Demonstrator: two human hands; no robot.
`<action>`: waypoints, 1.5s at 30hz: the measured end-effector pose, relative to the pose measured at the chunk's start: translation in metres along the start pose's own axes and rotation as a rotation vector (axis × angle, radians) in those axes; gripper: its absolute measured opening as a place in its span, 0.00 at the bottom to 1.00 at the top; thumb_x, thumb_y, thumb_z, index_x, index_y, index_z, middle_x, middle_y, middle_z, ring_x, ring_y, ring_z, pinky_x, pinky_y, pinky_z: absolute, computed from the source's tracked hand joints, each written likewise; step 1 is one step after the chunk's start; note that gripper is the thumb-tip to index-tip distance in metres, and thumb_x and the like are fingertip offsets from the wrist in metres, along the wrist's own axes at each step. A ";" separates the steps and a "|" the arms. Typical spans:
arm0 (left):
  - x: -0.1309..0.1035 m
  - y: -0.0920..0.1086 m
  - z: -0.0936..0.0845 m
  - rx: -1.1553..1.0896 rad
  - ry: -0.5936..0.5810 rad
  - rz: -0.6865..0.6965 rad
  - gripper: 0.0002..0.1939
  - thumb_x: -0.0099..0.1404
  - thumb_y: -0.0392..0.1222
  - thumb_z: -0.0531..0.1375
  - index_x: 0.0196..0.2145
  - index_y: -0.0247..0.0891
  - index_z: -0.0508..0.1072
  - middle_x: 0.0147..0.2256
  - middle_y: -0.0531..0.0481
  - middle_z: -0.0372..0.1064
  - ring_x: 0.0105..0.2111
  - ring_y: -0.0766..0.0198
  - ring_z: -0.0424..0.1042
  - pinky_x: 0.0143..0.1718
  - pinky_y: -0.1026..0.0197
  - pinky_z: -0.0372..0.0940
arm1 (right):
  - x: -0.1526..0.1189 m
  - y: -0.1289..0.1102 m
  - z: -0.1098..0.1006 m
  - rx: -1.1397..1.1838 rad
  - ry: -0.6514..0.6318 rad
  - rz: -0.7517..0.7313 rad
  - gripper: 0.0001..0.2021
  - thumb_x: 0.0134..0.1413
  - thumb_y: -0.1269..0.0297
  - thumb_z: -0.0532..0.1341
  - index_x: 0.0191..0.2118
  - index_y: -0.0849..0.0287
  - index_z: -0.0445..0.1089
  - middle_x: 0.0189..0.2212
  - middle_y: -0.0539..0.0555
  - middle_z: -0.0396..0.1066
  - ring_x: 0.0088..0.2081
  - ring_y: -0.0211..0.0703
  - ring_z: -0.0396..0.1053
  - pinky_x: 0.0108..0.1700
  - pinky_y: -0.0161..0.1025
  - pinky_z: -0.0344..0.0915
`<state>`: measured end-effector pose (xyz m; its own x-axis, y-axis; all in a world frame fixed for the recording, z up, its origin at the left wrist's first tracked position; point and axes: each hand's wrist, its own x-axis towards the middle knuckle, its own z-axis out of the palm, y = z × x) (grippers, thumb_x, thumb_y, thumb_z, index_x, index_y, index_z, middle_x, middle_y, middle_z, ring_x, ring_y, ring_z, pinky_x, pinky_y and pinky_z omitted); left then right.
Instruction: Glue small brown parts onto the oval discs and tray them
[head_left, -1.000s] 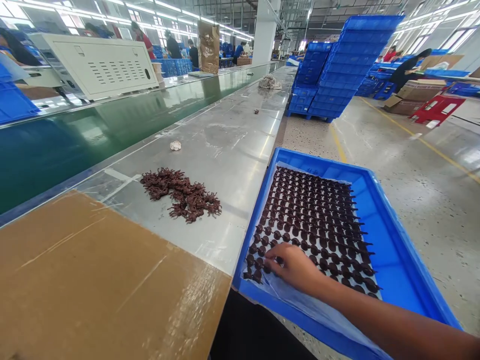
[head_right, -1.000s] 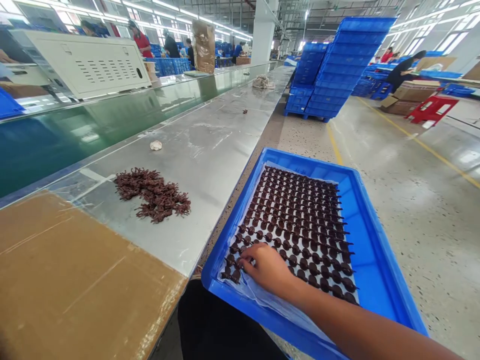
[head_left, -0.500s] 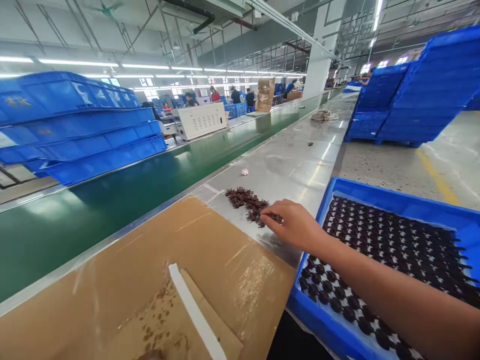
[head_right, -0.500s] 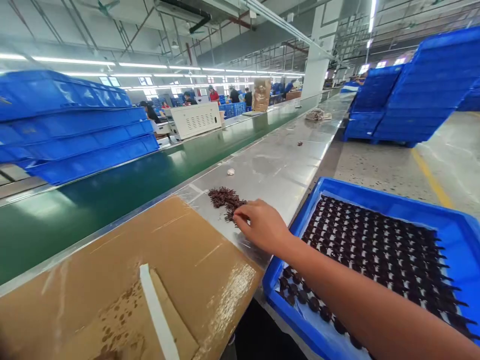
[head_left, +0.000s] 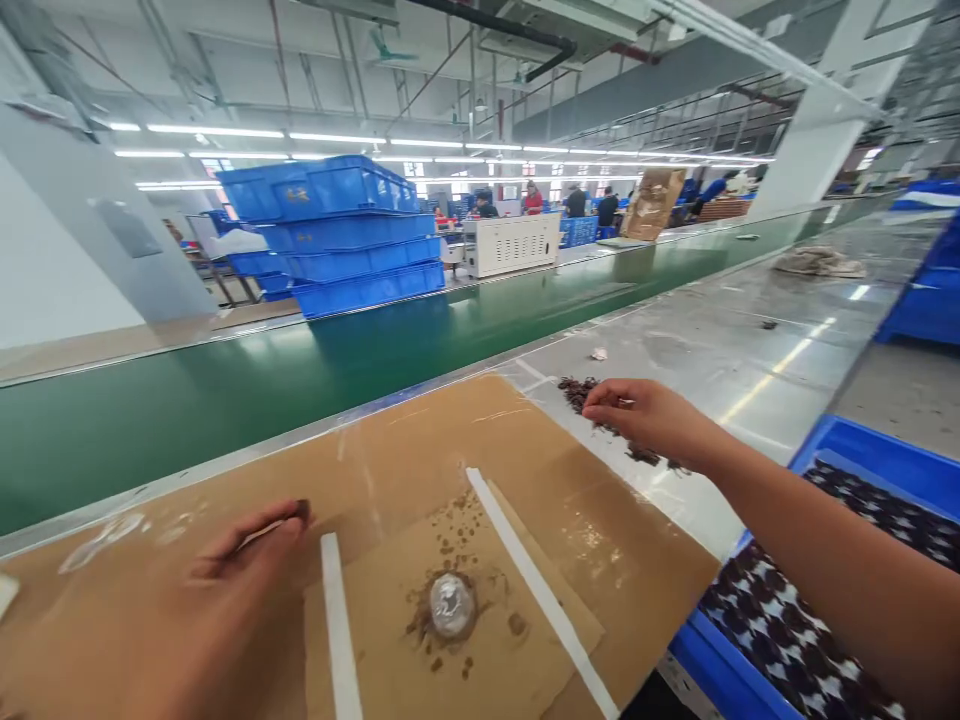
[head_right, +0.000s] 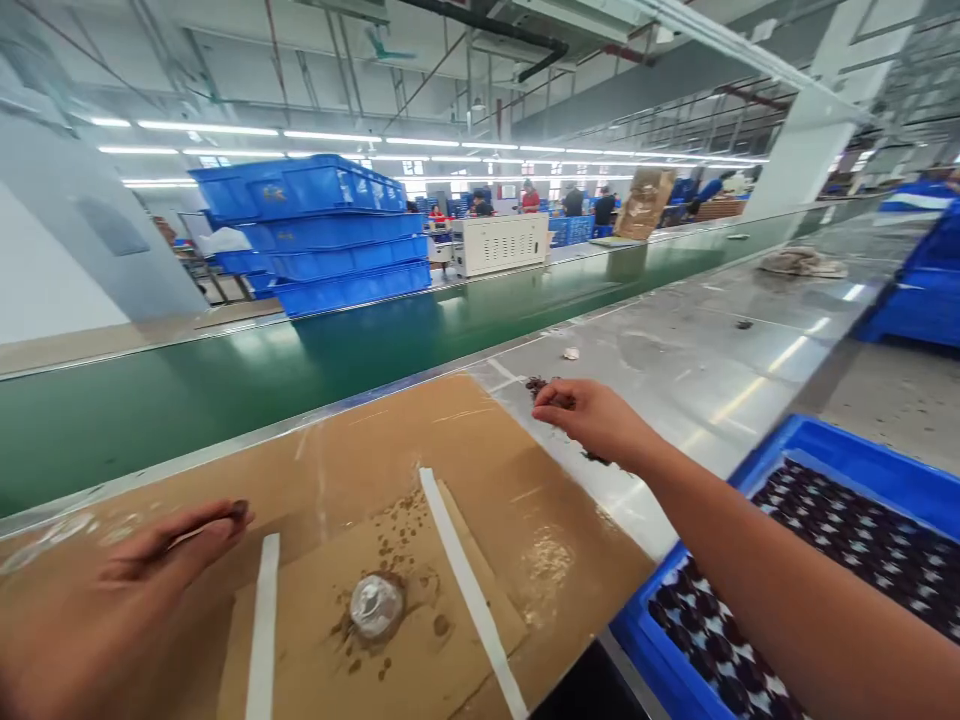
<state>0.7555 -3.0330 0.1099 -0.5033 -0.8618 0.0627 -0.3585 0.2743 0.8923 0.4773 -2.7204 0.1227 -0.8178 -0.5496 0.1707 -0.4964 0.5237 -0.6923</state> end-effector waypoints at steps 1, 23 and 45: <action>-0.004 0.003 0.002 -0.069 0.014 -0.008 0.26 0.49 0.59 0.67 0.43 0.47 0.74 0.43 0.49 0.76 0.44 0.53 0.74 0.42 0.55 0.68 | -0.002 -0.008 0.003 0.074 -0.016 -0.013 0.15 0.58 0.49 0.55 0.37 0.57 0.68 0.20 0.46 0.64 0.20 0.34 0.62 0.23 0.33 0.60; 0.002 -0.012 0.010 -0.193 -0.215 -0.061 0.23 0.61 0.59 0.57 0.45 0.38 0.65 0.29 0.49 0.73 0.31 0.60 0.74 0.40 0.54 0.68 | 0.029 -0.059 0.054 0.148 -0.476 -0.127 0.16 0.52 0.53 0.62 0.40 0.60 0.73 0.34 0.56 0.74 0.32 0.39 0.67 0.30 0.34 0.65; -0.001 -0.007 0.015 -0.460 -0.266 -0.008 0.18 0.67 0.37 0.57 0.54 0.35 0.65 0.53 0.42 0.69 0.49 0.62 0.72 0.49 0.67 0.70 | -0.034 -0.112 0.091 0.250 -0.701 -0.357 0.10 0.51 0.58 0.63 0.29 0.60 0.75 0.25 0.53 0.74 0.26 0.36 0.67 0.27 0.33 0.61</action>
<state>0.7462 -3.0280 0.0967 -0.7052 -0.7089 -0.0073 -0.0112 0.0008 0.9999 0.5868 -2.8196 0.1304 -0.2108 -0.9775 -0.0095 -0.5449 0.1256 -0.8290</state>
